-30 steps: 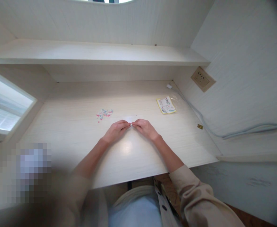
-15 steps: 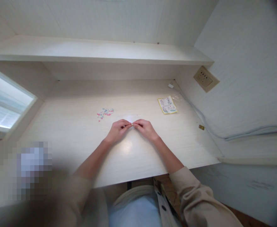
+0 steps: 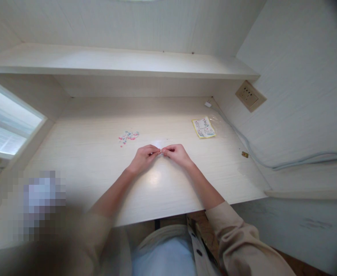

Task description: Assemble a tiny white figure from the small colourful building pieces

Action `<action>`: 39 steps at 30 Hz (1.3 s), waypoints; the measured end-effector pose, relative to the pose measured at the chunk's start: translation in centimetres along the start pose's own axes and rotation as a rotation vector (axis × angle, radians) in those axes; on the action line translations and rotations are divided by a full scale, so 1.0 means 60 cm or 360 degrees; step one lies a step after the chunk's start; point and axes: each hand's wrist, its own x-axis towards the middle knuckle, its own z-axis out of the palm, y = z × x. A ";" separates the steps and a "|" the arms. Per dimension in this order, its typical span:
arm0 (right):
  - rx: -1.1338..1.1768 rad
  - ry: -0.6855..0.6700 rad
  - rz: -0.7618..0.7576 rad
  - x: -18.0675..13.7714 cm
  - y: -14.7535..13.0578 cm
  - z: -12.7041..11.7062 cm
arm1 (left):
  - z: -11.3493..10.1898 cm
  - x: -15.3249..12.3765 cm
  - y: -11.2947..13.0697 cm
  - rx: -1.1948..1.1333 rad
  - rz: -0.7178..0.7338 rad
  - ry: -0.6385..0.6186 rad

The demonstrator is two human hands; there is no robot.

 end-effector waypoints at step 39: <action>-0.0573 -0.0029 -0.0641 -0.015 -0.009 -0.015 | -0.027 0.026 0.011 -0.0715 -0.0617 -0.0235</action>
